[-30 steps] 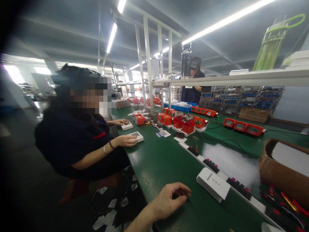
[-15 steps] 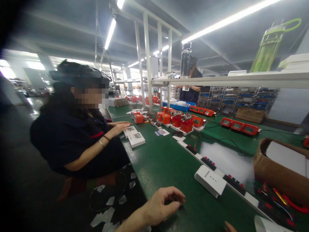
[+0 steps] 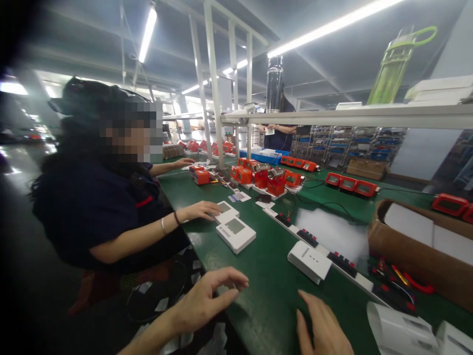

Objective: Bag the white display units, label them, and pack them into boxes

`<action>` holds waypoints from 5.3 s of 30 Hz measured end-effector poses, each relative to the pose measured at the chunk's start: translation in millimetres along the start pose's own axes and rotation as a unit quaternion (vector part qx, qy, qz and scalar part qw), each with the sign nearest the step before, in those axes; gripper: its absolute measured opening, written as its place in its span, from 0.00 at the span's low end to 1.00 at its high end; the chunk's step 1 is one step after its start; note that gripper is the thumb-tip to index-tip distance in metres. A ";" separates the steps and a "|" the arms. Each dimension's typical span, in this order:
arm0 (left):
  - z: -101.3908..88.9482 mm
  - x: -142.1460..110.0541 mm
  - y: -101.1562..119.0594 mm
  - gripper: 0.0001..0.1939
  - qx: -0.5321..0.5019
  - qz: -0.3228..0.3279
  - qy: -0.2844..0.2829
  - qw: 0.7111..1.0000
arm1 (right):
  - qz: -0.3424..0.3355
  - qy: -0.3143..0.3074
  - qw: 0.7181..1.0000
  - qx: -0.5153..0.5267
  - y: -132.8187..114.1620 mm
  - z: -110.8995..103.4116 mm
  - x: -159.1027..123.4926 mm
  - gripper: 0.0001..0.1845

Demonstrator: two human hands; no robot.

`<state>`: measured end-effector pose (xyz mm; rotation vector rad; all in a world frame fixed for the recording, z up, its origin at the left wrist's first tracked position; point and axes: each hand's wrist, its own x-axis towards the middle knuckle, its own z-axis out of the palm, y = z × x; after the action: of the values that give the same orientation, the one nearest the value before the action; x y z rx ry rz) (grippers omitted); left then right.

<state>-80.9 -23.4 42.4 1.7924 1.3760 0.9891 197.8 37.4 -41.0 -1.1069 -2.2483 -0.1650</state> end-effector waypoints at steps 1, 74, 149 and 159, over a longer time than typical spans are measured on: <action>-5.5 4.9 -2.7 0.12 0.024 0.008 0.013 1.000 | 0.031 -0.018 0.999 0.014 -11.6 -2.7 12.2 0.19; 86.1 214.6 6.9 0.17 0.285 0.191 -0.272 0.899 | 0.257 -0.215 0.941 -0.037 -5.5 -155.1 -119.8 0.36; 176.5 12.2 109.2 0.17 -0.367 -0.252 -0.436 0.782 | 0.031 0.155 0.984 0.086 -36.2 -193.9 -111.8 0.23; 169.5 9.3 116.6 0.05 -0.444 -0.269 -0.424 0.742 | 0.024 -0.098 0.986 0.134 -36.2 -201.7 -110.2 0.41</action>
<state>122.6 -50.3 59.6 0.7956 0.5569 0.2806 316.8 -133.9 62.0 -1.0679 -2.3273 0.2713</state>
